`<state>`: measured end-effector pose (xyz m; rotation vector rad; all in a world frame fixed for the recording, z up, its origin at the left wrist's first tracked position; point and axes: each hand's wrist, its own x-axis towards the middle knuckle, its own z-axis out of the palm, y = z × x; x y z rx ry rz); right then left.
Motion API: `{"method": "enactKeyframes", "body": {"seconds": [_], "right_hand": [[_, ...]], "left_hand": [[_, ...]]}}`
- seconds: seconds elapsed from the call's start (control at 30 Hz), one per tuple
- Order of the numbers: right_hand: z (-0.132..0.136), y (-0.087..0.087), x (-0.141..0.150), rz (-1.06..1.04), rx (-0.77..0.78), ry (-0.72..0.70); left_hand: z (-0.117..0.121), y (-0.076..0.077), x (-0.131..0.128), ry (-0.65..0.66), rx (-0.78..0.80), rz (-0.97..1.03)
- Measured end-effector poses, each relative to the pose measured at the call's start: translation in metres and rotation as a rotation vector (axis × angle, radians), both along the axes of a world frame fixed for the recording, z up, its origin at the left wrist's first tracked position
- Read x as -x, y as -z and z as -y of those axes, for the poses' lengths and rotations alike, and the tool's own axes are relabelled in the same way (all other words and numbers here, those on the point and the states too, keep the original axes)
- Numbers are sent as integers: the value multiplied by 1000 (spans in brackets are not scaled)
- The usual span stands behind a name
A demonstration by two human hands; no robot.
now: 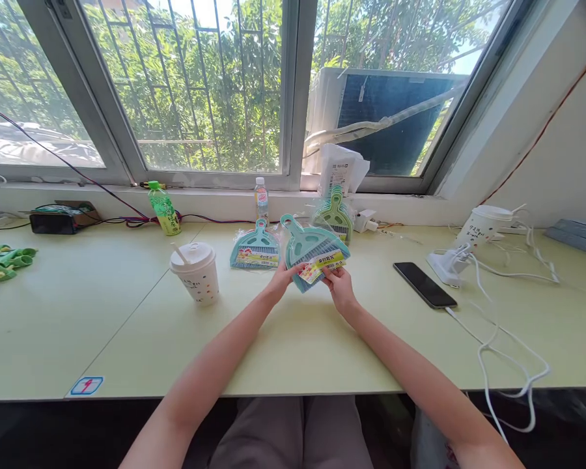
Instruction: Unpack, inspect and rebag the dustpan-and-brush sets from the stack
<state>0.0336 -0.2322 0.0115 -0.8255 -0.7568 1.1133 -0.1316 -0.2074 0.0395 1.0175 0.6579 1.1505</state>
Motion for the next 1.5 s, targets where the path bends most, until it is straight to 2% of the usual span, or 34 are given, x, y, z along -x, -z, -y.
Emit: {"method": "enactKeyframes", "body": {"seconds": [0.1,0.23,0.33,0.43,0.53,0.6,0.73,0.83,0.97,1.07,1.2,1.5], "right_hand": [[-2,1,-2,-15,-17,28],[-2,2,-1,-26,-18,31],[-1,1,1,-34,-9,36],[1,-1,2,-28,-7,36],[3,-3,5,-34,0,32],[4,-3,8,-51,1,11],[2,-2,8,-95,5,12],[-2,-3,2,-122,22,32],[-1,-12,-7,-87,2,1],[0,-16,-10,-65,-12,-3],[-6,-14,-15,-60,46,-9],[-14,-12,-36,-63,176,45]], "left_hand": [[5,9,-11,69,22,14],[2,12,-11,63,38,59],[1,13,-11,57,-24,31],[3,15,-15,-40,-82,-23],[5,17,-19,-179,3,-24],[6,17,-19,-239,-8,-22],[10,18,-20,-350,-291,-129],[16,17,-21,-275,-433,-215],[22,14,-24,-120,-379,-139],[23,13,-26,-148,-329,-83],[20,16,-27,-200,-332,-104],[27,16,-24,-138,-443,-281]]}}
